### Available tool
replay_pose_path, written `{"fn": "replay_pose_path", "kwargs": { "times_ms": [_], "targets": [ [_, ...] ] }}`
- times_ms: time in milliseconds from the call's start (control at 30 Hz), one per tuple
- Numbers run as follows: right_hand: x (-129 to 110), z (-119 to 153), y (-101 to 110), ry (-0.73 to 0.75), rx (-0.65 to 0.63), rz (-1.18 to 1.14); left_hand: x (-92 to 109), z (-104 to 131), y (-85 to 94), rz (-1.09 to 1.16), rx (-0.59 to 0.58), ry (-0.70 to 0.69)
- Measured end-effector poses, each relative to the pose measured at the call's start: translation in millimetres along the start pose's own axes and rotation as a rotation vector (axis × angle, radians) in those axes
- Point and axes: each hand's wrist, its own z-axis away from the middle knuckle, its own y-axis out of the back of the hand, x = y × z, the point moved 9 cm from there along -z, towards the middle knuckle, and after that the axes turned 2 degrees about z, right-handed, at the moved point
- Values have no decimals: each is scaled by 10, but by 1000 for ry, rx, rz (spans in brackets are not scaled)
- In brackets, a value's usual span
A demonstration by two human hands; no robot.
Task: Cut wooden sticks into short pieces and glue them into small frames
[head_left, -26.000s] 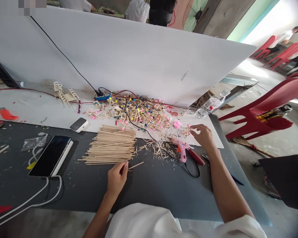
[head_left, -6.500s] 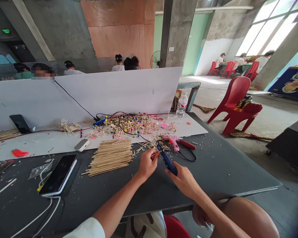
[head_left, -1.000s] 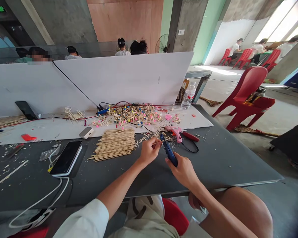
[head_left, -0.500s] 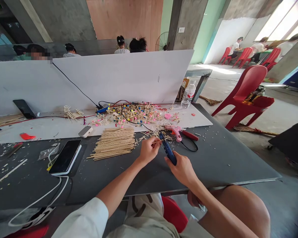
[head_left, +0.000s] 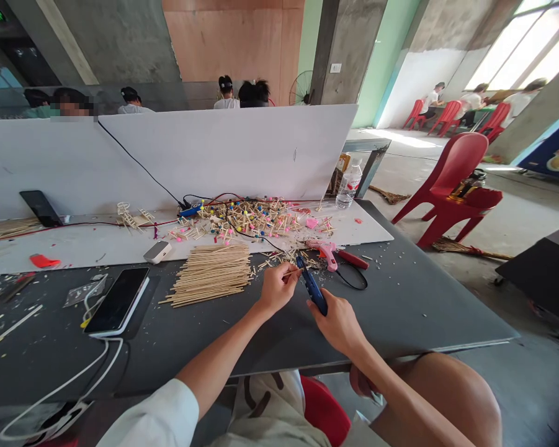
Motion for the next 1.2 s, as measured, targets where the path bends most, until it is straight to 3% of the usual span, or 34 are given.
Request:
{"fn": "replay_pose_path", "kwargs": {
  "times_ms": [1200],
  "targets": [
    [14, -31, -5, -30, 37, 30, 42, -24, 23, -43, 9, 4]
  ]
}}
